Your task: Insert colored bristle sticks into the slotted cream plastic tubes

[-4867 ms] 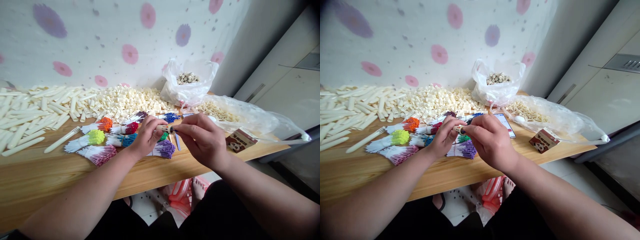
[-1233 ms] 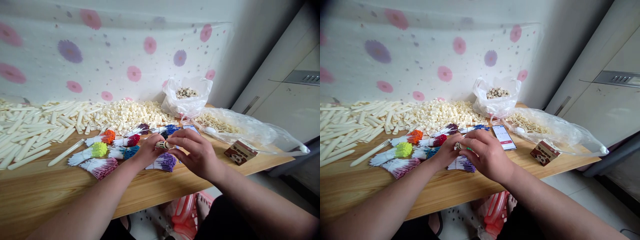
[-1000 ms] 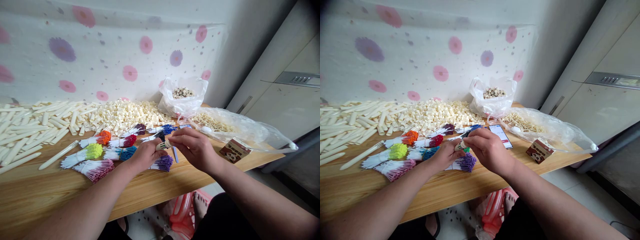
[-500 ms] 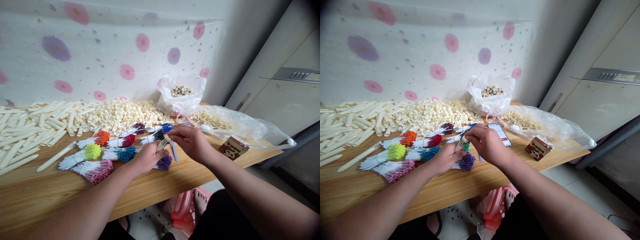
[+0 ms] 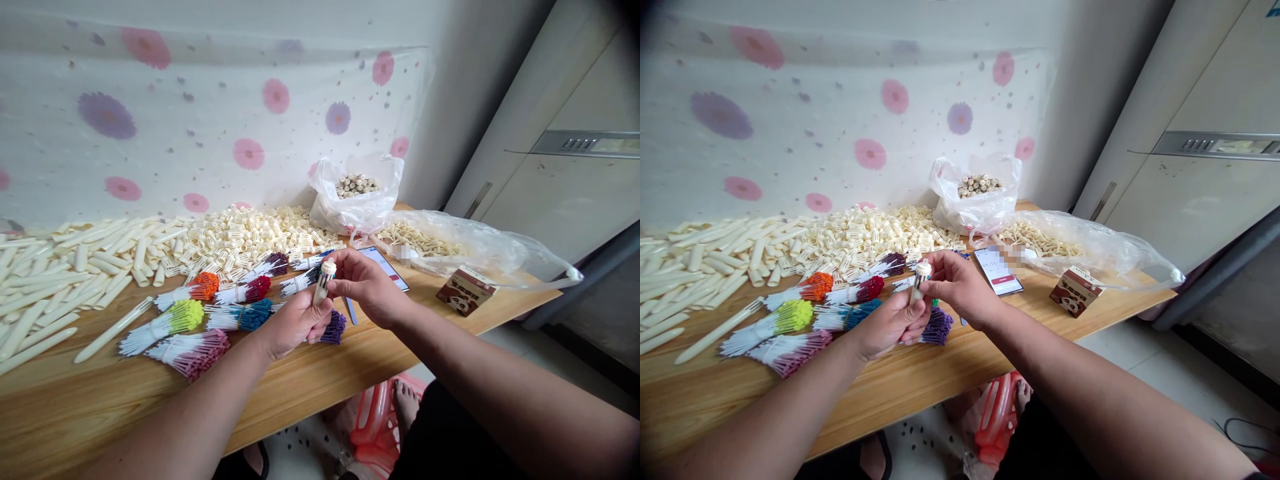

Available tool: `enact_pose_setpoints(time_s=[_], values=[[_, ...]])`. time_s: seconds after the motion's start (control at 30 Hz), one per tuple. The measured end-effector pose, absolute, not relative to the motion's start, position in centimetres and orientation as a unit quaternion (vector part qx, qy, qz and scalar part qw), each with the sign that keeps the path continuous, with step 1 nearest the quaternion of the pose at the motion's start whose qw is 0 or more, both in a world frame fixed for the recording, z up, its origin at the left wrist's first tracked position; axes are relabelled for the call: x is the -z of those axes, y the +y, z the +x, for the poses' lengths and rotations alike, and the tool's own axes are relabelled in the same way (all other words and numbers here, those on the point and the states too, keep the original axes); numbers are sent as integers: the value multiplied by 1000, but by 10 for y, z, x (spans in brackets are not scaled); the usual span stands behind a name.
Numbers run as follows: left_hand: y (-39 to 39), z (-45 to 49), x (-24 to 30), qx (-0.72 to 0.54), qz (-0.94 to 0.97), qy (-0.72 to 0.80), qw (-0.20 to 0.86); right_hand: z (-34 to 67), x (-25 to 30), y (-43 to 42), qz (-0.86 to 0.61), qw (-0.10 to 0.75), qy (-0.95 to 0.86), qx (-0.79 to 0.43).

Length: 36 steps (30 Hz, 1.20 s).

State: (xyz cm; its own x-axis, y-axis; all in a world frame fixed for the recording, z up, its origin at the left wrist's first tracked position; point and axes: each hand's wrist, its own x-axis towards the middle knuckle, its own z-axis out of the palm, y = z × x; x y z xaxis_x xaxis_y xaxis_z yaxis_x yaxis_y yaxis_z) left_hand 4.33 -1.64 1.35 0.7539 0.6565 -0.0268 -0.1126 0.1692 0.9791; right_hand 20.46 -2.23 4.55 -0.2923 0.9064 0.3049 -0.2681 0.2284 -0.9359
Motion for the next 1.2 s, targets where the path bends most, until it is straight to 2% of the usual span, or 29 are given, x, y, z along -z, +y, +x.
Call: enact_pose_setpoints(time_s=[0.13, 0.3, 0.37, 0.5, 0.63, 0.77, 0.9, 1.0, 1.07, 1.2], values=[[-17, 43, -14, -265, 568, 217, 748, 209, -41, -21, -308, 513, -643, -479], [-17, 41, -17, -259, 541, 227, 768, 223, -46, -26, -332, 481, -786, -201], [-17, 40, -16, -251, 538, 236, 770, 227, -48, -28, -321, 470, -810, -144], [-15, 39, -13, -242, 548, 250, 761, 228, -50, -27, -320, 470, -810, -141], [-13, 35, -16, -190, 596, 229, 746, 234, -59, -25, -355, 483, -776, -198], [-14, 31, -24, -140, 633, 215, 731, 244, -76, -30, -326, 411, -815, -246], [-12, 34, -25, -230, 626, 214, 714, 266, -102, -13, -322, 385, -842, -196], [-5, 37, -21, -351, 598, 301, 655, 295, -131, 31, -462, 424, -773, -100], [1, 38, -18, -400, 572, 351, 624, 314, -149, 71, -588, 413, -694, 41], [5, 37, -15, -429, 564, 380, 594, 328, -164, 157, -653, 402, -625, 148]])
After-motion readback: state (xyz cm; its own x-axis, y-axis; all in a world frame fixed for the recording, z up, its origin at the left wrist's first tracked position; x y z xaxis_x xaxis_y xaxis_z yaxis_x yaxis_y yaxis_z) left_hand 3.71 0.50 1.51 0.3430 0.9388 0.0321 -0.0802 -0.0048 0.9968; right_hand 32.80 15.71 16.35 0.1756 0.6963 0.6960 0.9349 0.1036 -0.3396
